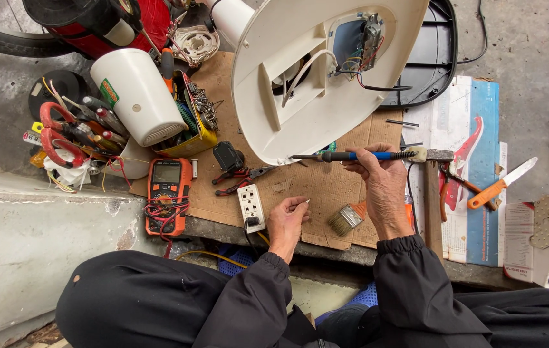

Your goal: Repairing a plastic fan base by using a soldering iron to melt and fuse the plastic

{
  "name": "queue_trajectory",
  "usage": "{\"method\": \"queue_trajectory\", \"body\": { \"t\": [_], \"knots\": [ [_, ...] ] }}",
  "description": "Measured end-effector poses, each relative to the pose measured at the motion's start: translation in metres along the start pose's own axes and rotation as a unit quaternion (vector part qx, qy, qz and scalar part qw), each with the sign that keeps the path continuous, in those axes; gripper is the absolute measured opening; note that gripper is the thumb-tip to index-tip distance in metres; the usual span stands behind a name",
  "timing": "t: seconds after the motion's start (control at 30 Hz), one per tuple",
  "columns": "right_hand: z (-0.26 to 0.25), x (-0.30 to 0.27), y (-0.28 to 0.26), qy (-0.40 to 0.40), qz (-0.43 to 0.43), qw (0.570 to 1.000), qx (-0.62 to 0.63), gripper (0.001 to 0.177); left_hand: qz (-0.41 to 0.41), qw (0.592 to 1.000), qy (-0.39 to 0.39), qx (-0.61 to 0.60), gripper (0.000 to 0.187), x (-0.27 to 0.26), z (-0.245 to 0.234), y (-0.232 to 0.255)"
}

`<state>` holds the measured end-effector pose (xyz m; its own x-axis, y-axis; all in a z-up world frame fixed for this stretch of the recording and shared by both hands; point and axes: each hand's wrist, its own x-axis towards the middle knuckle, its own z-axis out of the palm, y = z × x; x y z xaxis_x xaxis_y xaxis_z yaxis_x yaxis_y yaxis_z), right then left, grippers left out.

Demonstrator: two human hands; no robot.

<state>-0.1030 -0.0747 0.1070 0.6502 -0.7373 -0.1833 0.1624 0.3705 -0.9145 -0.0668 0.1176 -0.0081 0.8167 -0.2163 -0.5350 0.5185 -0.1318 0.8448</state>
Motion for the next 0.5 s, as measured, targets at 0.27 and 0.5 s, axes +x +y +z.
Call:
{"method": "queue_trajectory", "body": {
  "t": [0.27, 0.5],
  "knots": [
    [-0.008, 0.004, 0.007, 0.017, 0.012, 1.000, 0.007, 0.025, -0.002, 1.000, -0.012, -0.010, 0.029, 0.000, -0.002, 0.001],
    [-0.006, 0.007, 0.010, 0.016, 0.022, 1.000, 0.008, 0.027, -0.003, 1.000, -0.011, -0.012, 0.029, 0.007, -0.001, -0.011]
  ]
}}
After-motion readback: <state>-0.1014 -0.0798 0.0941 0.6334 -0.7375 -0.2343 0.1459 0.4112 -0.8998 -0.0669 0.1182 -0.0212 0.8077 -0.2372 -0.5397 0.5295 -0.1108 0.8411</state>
